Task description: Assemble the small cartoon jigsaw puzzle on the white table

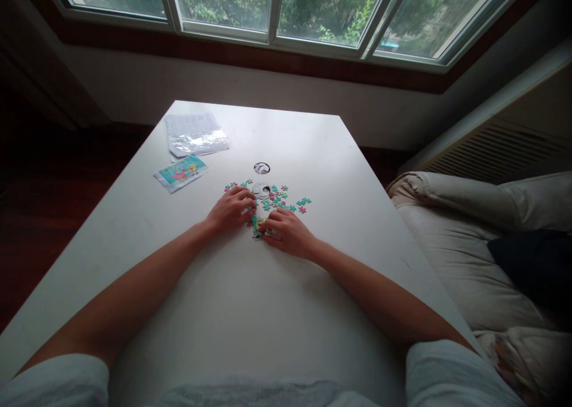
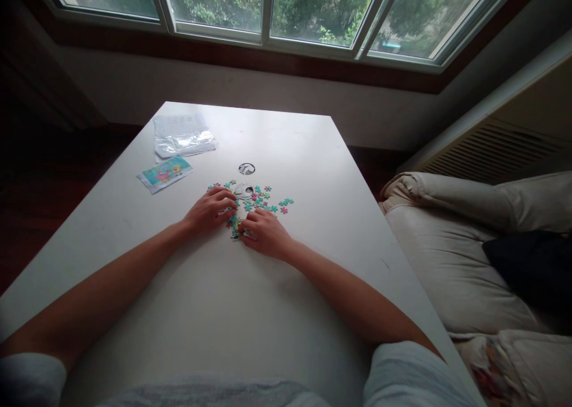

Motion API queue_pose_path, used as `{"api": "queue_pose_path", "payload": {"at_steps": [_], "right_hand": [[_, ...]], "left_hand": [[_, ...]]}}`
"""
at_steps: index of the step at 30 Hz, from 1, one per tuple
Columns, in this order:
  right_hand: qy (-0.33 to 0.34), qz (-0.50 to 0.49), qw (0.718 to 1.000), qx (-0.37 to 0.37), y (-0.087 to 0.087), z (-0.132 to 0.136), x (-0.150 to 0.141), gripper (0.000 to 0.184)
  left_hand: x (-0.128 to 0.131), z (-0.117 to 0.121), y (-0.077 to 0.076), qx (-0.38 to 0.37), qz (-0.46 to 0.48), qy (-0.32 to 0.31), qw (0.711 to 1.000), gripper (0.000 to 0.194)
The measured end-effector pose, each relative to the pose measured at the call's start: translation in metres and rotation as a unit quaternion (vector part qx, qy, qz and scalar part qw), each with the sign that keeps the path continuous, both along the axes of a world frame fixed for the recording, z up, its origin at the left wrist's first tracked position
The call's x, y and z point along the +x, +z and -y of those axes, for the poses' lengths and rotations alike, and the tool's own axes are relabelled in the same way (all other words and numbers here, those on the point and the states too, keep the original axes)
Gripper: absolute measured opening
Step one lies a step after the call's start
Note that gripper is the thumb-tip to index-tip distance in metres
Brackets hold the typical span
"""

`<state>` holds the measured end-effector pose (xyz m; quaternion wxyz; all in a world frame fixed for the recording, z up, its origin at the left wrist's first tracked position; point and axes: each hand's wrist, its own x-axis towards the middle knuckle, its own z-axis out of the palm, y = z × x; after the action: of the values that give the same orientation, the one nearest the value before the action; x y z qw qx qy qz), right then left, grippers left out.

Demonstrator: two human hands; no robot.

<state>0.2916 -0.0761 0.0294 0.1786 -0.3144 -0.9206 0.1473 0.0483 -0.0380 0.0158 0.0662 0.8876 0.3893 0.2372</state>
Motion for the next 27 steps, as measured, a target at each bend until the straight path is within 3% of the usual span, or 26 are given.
{"api": "queue_pose_path", "payload": {"at_steps": [14, 21, 27], "right_hand": [[0.003, -0.005, 1.000, -0.015, -0.003, 0.000, -0.002, 0.004], [0.001, -0.027, 1.000, 0.008, -0.006, -0.001, -0.001, 0.008], [0.086, 0.013, 0.992, 0.089, 0.000, 0.000, 0.000, 0.019]], "left_hand": [[0.001, 0.000, 0.001, 0.007, -0.008, 0.021, 1.000, 0.023], [-0.010, -0.005, 0.003, 0.019, 0.040, 0.209, 0.977, 0.026], [-0.022, -0.016, 0.000, 0.009, 0.062, 0.277, 0.959, 0.028]]}}
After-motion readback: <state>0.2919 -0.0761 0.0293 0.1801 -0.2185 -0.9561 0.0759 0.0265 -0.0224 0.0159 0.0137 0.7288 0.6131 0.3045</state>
